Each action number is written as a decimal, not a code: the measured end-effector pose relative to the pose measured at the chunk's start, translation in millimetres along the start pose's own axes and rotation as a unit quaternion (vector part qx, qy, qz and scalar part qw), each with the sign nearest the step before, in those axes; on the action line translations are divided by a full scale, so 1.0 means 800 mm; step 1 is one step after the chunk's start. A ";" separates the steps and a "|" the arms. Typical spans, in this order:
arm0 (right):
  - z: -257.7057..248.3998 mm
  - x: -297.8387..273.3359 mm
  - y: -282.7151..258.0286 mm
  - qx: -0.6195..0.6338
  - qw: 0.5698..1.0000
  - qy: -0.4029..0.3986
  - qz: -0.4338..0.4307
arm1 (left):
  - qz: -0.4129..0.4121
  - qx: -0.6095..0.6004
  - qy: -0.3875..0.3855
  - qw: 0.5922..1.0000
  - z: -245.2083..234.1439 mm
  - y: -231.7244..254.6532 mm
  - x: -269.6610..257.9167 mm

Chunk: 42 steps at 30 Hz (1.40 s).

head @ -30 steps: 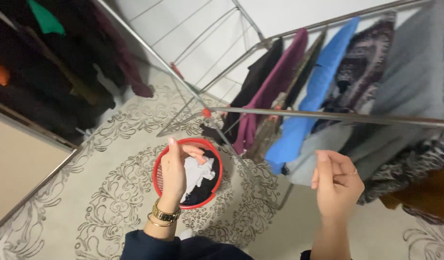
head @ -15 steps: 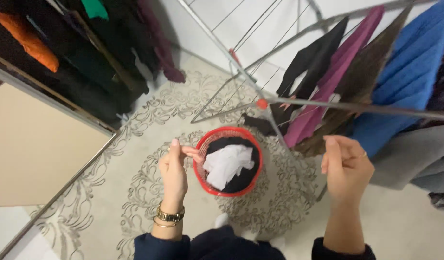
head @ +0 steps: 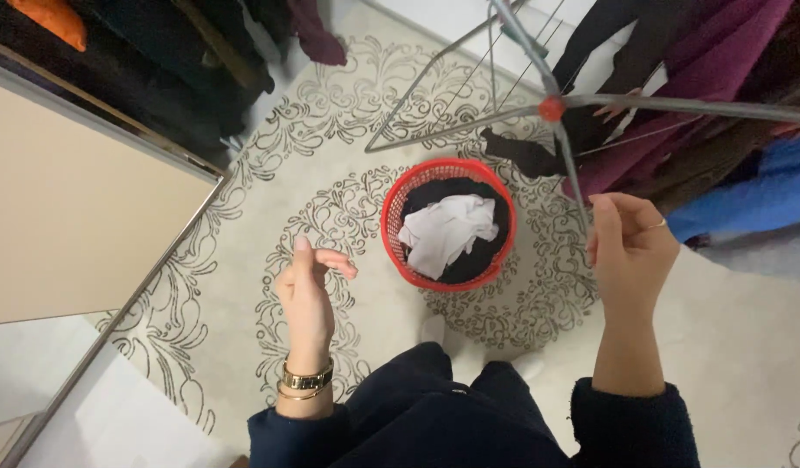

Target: The person takes clothes from a red laundry basket and hangs them on a metal drying rack. They hang a mustard-colored top, a patterned scarf, and a white top, adjusting each item on the rack.

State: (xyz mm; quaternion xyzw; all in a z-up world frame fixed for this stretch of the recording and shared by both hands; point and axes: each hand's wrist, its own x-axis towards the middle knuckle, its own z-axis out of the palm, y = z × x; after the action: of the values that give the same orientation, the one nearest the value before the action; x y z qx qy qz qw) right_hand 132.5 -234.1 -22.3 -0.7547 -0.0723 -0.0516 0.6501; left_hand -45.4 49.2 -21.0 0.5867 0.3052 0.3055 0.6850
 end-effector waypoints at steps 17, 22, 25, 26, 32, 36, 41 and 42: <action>0.078 -0.001 0.138 -0.108 0.989 -0.071 0.075 | -0.047 0.049 0.010 0.998 -0.050 -0.064 0.001; 0.094 0.007 0.218 -0.161 0.968 -0.125 0.146 | -0.098 0.089 0.022 0.991 -0.049 -0.097 -0.018; 0.113 0.018 0.261 -0.175 0.957 -0.168 0.158 | -0.134 0.072 0.071 0.986 -0.046 -0.119 -0.027; 0.122 0.024 0.271 -0.194 0.944 -0.173 0.204 | -0.167 0.105 0.081 0.977 -0.042 -0.121 -0.030; 0.147 0.042 0.441 -0.261 0.932 -0.215 0.129 | -0.215 0.201 0.133 0.946 -0.025 -0.178 -0.053; 0.166 0.050 0.556 -0.326 0.913 -0.238 0.061 | -0.304 0.232 0.244 0.891 -0.025 -0.232 -0.080; 0.184 0.054 0.658 -0.289 0.902 -0.257 0.193 | -0.426 0.299 0.177 0.835 -0.094 -0.348 -0.108; 0.187 0.054 0.681 -0.290 0.896 -0.265 0.207 | -0.471 0.310 0.104 0.819 -0.124 -0.387 -0.120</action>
State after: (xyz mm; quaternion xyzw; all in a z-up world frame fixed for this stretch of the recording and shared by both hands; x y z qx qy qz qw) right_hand 268.4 -163.4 -567.8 -0.8935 -0.0661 0.2668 0.3551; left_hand -164.4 -2.8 -334.5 0.5172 0.6921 -0.1063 0.4921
